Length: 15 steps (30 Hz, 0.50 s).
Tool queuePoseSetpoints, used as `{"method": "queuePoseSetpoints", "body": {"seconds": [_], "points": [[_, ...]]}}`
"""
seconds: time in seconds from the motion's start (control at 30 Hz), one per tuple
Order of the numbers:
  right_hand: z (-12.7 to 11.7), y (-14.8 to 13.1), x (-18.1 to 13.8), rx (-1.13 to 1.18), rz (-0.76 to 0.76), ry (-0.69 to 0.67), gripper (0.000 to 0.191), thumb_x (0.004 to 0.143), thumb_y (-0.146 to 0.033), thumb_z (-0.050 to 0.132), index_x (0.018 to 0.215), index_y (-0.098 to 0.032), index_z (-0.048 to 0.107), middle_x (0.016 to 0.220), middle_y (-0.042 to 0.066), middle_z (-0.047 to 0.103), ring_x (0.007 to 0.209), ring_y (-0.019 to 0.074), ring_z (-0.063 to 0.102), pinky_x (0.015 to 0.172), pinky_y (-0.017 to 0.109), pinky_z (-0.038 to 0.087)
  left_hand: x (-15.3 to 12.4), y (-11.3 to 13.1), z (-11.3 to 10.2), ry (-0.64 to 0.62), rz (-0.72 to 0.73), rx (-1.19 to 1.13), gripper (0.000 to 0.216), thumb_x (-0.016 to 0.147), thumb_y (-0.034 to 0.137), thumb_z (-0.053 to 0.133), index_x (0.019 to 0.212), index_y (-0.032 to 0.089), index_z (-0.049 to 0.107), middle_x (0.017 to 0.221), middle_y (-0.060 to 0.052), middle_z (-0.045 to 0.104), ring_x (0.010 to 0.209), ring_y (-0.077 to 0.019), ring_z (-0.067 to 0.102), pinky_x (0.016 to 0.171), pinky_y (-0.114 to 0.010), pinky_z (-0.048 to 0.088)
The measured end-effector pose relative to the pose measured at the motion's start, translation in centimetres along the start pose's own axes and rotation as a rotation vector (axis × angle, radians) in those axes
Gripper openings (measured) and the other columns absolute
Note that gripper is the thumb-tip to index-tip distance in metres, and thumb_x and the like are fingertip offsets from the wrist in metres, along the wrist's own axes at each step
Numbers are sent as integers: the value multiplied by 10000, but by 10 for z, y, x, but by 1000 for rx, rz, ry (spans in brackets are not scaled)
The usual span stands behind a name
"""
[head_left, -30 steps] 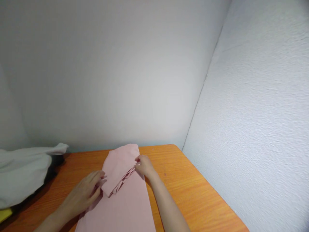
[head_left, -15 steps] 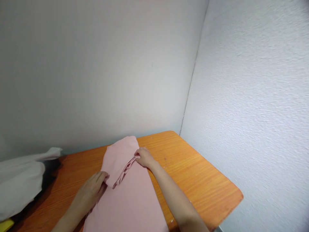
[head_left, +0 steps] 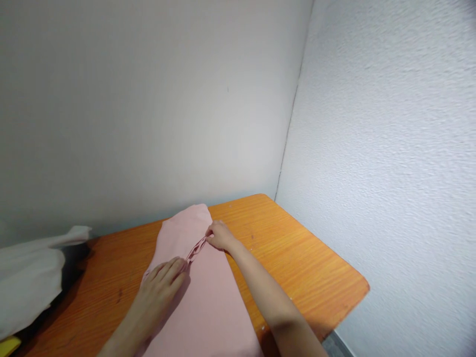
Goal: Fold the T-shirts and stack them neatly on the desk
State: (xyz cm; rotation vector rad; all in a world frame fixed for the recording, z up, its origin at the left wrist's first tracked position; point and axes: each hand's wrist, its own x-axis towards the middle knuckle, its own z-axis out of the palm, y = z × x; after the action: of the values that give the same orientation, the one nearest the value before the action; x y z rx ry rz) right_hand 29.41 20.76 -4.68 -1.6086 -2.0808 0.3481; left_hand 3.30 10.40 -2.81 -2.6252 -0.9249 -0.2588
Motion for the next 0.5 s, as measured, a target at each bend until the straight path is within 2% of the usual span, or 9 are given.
{"method": "queuePoseSetpoints", "body": {"seconds": [0.17, 0.33, 0.5], "points": [[1, -2, 0, -17, 12, 15, 72, 816, -248, 663, 817, -203, 720, 980, 63, 636, 972, 210, 531, 835, 303, 391, -1, -1, 4, 13, -37, 22, 422, 869, 88, 459, 1226, 257, 608, 1324, -69, 617, 1195, -249, 547, 1015, -421, 394], [-1, -2, -1, -52, 52, 63, 96, 848, -214, 604, 846, -200, 699, 991, 70, 624, 1000, 218, 508, 844, 317, 365, -3, -1, 11, 38, -39, 80, 521, 827, 16, 396, 1241, 231, 629, 1340, -81, 623, 1209, -267, 554, 1041, -462, 369], [-3, 0, -4, -81, 93, 82, 104, 868, -212, 581, 866, -211, 685, 1013, 72, 602, 1029, 231, 485, 839, 329, 341, -2, 5, 6, -16, -60, 67, 547, 821, 6, 392, 1252, 239, 635, 1311, -78, 647, 1225, -281, 553, 1051, -490, 358]]}}
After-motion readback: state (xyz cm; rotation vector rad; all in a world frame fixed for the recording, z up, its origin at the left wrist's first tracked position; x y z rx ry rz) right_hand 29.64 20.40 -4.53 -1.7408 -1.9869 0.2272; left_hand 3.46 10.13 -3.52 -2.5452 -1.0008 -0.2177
